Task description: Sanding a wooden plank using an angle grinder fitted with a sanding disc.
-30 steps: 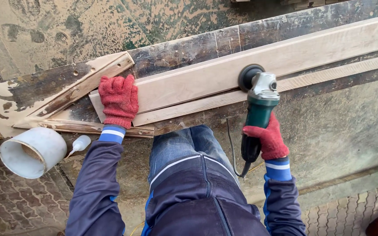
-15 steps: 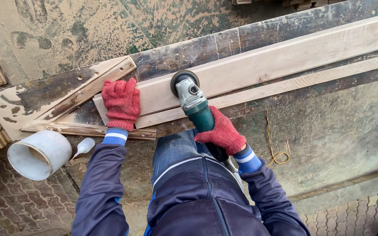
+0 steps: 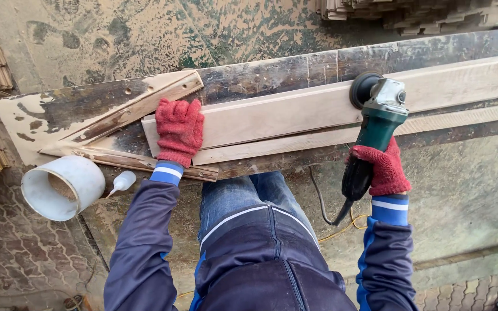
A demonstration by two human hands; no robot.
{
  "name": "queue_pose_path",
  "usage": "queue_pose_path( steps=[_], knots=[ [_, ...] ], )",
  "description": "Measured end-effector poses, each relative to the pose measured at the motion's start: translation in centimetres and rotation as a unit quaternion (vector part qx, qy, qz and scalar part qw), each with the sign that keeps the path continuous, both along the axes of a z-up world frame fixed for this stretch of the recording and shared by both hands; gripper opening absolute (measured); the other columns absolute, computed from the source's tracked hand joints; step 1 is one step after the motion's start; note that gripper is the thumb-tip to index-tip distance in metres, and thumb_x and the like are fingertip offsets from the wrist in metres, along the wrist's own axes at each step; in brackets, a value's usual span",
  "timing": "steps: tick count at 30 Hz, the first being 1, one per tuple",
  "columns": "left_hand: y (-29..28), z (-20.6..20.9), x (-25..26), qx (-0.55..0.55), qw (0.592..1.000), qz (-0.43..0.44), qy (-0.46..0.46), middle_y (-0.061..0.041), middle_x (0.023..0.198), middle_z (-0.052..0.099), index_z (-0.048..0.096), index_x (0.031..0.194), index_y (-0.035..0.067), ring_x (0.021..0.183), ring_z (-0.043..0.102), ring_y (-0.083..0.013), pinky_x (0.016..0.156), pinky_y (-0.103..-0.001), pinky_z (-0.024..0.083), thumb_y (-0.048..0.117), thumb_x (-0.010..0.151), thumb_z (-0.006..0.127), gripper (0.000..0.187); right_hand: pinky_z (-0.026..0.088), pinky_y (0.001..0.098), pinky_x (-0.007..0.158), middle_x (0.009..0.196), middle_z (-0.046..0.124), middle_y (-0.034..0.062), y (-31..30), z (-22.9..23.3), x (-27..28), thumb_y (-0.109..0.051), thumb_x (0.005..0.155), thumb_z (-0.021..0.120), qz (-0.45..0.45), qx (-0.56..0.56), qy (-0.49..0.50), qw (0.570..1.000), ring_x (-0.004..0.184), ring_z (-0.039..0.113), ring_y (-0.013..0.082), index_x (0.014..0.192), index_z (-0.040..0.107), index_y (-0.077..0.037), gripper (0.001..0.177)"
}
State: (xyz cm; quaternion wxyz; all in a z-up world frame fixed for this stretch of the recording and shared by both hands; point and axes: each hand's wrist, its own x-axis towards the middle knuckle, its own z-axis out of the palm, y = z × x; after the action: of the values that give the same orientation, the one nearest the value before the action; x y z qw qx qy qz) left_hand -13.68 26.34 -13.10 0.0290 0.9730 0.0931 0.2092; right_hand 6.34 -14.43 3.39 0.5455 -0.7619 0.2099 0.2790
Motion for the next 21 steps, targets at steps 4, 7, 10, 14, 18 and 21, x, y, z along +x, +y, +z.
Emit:
queue_pose_path(
  steps=[4, 7, 10, 14, 18, 21],
  knots=[
    [-0.1, -0.1, 0.0, -0.005, 1.000, 0.006, -0.004, -0.004, 0.111, 0.053, 0.066, 0.124, 0.022, 0.114, 0.052, -0.0238, 0.111, -0.051, 0.039, 0.039, 0.094, 0.060, 0.035, 0.059, 0.0347, 0.064, 0.082, 0.067, 0.0106, 3.9, 1.2, -1.5, -0.008, 0.051, 0.090, 0.002, 0.024, 0.002, 1.000, 0.072, 0.072, 0.0262, 0.107, 0.064, -0.012, 0.062],
    [-0.1, 0.0, 0.0, -0.008, 1.000, 0.010, 0.009, -0.003, 0.109, 0.053, 0.065, 0.124, 0.022, 0.113, 0.053, -0.0242, 0.109, -0.051, 0.041, 0.037, 0.089, 0.066, 0.038, 0.056, 0.0350, 0.063, 0.083, 0.067, 0.0094, 6.3, 0.7, -3.9, -0.008, 0.047, 0.093, 0.056, 0.009, 0.009, 0.998, 0.074, 0.070, 0.0238, 0.109, 0.065, -0.012, 0.068],
    [-0.1, -0.6, -0.4, -0.032, 0.999, 0.007, -0.022, -0.006, 0.111, 0.055, 0.063, 0.133, 0.019, 0.114, 0.055, -0.0247, 0.113, -0.051, 0.040, 0.034, 0.094, 0.064, 0.042, 0.055, 0.0375, 0.069, 0.088, 0.069, 0.0110, 9.5, 0.9, -6.9, -0.009, 0.042, 0.096, 0.112, -0.001, 0.041, 0.993, 0.080, 0.069, 0.0257, 0.112, 0.067, -0.011, 0.076],
    [-0.1, 0.9, -0.3, -0.120, 0.990, 0.003, -0.076, -0.009, 0.111, 0.057, 0.058, 0.143, 0.013, 0.112, 0.058, -0.0262, 0.115, -0.049, 0.039, 0.034, 0.106, 0.046, 0.044, 0.053, 0.0434, 0.077, 0.096, 0.069, 0.0138, 13.4, 1.0, -10.6, -0.022, 0.042, 0.102, 0.222, -0.030, 0.095, 0.970, 0.092, 0.067, 0.0302, 0.119, 0.068, -0.017, 0.084],
    [-0.1, 2.4, -0.1, -0.172, 0.979, 0.002, -0.108, -0.010, 0.110, 0.060, 0.059, 0.142, 0.010, 0.110, 0.061, -0.0257, 0.115, -0.047, 0.039, 0.035, 0.109, 0.041, 0.046, 0.052, 0.0453, 0.085, 0.102, 0.070, 0.0135, 15.6, 0.3, -12.6, -0.033, 0.044, 0.102, 0.301, -0.042, 0.101, 0.947, 0.101, 0.068, 0.0327, 0.121, 0.067, -0.023, 0.085],
    [0.0, 2.2, -0.2, -0.178, 0.978, 0.002, -0.106, -0.010, 0.108, 0.061, 0.062, 0.140, 0.012, 0.109, 0.061, -0.0265, 0.116, -0.049, 0.039, 0.037, 0.107, 0.043, 0.046, 0.052, 0.0441, 0.077, 0.097, 0.068, 0.0129, 15.3, 1.1, -12.4, -0.024, 0.041, 0.101, 0.203, -0.030, 0.095, 0.974, 0.092, 0.066, 0.0281, 0.121, 0.067, -0.021, 0.087]
  ],
)
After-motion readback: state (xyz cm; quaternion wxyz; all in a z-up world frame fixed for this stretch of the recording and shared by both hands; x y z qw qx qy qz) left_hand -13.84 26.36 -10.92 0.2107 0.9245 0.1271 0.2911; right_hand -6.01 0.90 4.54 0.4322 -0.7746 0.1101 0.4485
